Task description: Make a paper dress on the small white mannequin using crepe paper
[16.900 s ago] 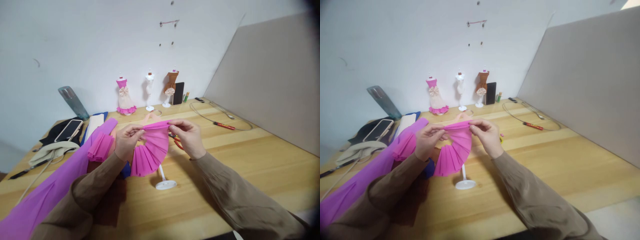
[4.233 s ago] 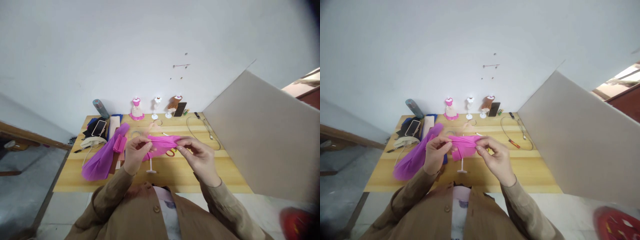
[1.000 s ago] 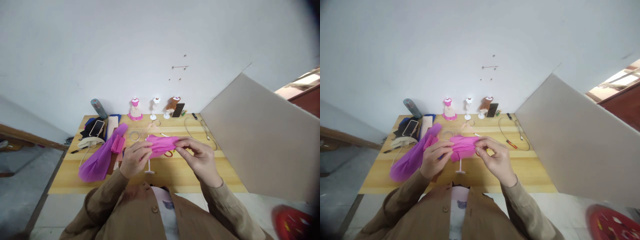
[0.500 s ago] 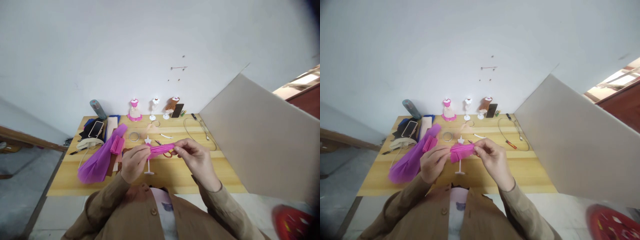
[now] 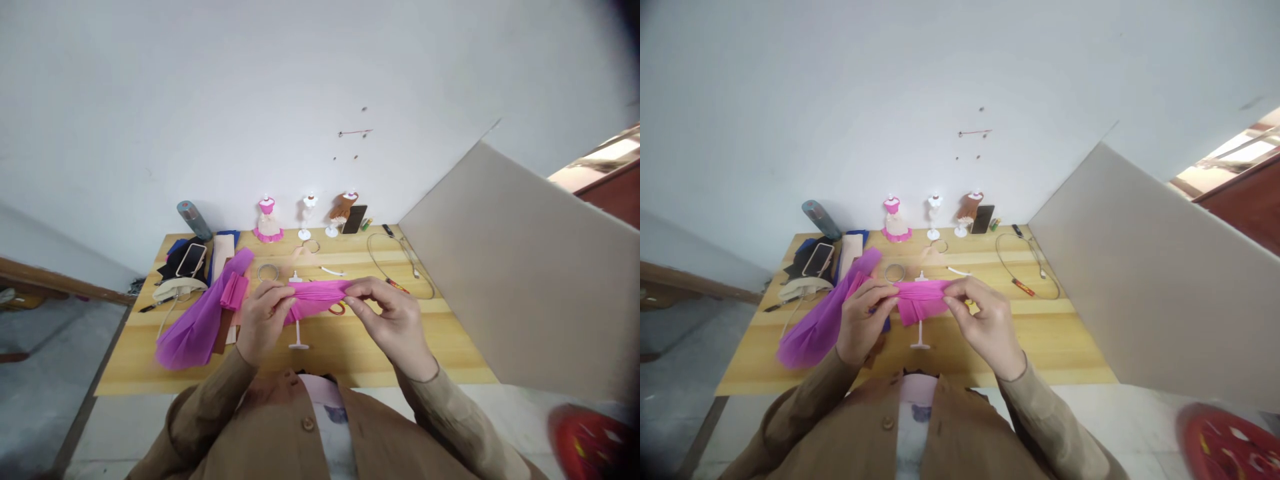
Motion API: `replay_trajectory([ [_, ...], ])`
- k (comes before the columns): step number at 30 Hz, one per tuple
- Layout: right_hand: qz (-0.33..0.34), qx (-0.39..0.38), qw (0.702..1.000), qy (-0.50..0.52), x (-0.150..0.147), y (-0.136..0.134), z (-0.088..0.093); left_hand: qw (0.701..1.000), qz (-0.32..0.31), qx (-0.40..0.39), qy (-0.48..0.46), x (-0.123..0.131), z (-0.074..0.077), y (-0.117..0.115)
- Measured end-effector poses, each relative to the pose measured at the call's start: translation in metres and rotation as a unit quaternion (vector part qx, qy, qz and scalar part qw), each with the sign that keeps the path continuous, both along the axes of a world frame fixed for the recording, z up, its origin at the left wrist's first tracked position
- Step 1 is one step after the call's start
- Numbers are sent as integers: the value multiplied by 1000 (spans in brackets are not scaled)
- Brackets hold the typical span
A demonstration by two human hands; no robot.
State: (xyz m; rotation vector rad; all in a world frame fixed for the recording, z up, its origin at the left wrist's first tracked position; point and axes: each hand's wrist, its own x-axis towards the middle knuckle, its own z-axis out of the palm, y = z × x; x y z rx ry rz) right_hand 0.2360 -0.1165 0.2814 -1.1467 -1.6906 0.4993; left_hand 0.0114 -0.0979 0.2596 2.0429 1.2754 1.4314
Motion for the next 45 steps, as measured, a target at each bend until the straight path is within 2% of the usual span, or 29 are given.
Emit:
replay_trajectory([
  [2, 8, 36, 999, -26, -1, 0, 2, 999, 7, -38, -18, 1, 2, -3],
  [5, 4, 54, 998, -31, -3, -1, 1, 984, 21, -161, -77, 5, 6, -9],
  [8, -7, 43, 999, -7, -5, -1, 0, 941, 15, -281, -186, 10, 10, -15],
  [11, -12, 10, 999, 30, -6, -2, -2, 898, 20, -331, -288, 14, 15, -17],
  [14, -11, -53, 994, 97, -6, -1, -5, 880, 33, -325, -345, 15, 17, -17],
  [19, 16, -143, 972, 187, -7, 1, -9, 890, 20, -293, -348, 14, 16, -15],
  [22, 7, -124, 972, 199, -7, -1, -10, 911, 21, -268, -312, 12, 17, -15],
  [28, -8, -58, 986, 157, -7, -6, -8, 964, -10, -180, -195, 5, 24, -17],
  [37, -6, -67, 987, 148, -6, -6, -8, 968, -10, -151, -199, 1, 19, -15],
  [45, -15, -62, 987, 150, -7, -8, -7, 964, -2, -149, -218, 5, 22, -17],
])
